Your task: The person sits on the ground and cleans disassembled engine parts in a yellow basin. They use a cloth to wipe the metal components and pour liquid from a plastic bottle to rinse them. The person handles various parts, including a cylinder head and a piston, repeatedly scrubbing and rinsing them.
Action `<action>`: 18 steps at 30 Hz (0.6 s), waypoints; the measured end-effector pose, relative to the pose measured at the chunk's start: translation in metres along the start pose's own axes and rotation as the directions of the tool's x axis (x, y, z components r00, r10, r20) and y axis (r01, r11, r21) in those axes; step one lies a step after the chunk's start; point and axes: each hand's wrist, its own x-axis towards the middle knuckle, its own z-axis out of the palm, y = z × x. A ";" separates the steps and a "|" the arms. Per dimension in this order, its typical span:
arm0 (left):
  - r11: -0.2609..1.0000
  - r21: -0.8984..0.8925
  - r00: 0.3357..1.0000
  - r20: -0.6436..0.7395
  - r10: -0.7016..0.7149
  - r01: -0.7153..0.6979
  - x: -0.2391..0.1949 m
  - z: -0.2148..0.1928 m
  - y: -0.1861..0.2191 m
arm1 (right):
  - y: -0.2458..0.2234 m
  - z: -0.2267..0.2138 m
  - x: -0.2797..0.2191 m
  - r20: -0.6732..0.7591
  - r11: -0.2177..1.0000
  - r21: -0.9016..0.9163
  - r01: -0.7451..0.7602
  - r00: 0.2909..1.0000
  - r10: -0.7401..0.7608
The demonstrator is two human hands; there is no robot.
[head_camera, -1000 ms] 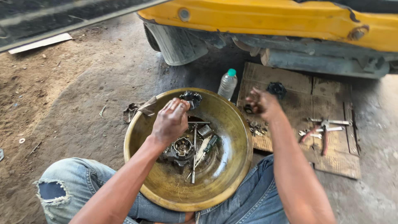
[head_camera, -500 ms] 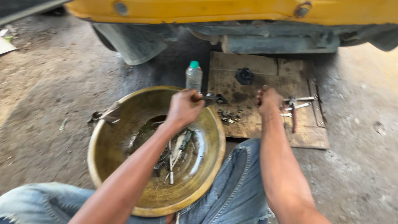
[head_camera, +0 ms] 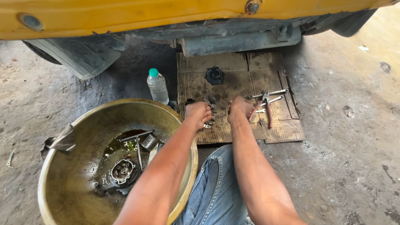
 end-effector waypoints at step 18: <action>0.181 0.951 0.862 0.134 0.489 -0.250 -0.184 -0.287 0.049 | -0.002 0.018 -0.196 0.757 0.374 -0.173 0.911 0.366 -0.542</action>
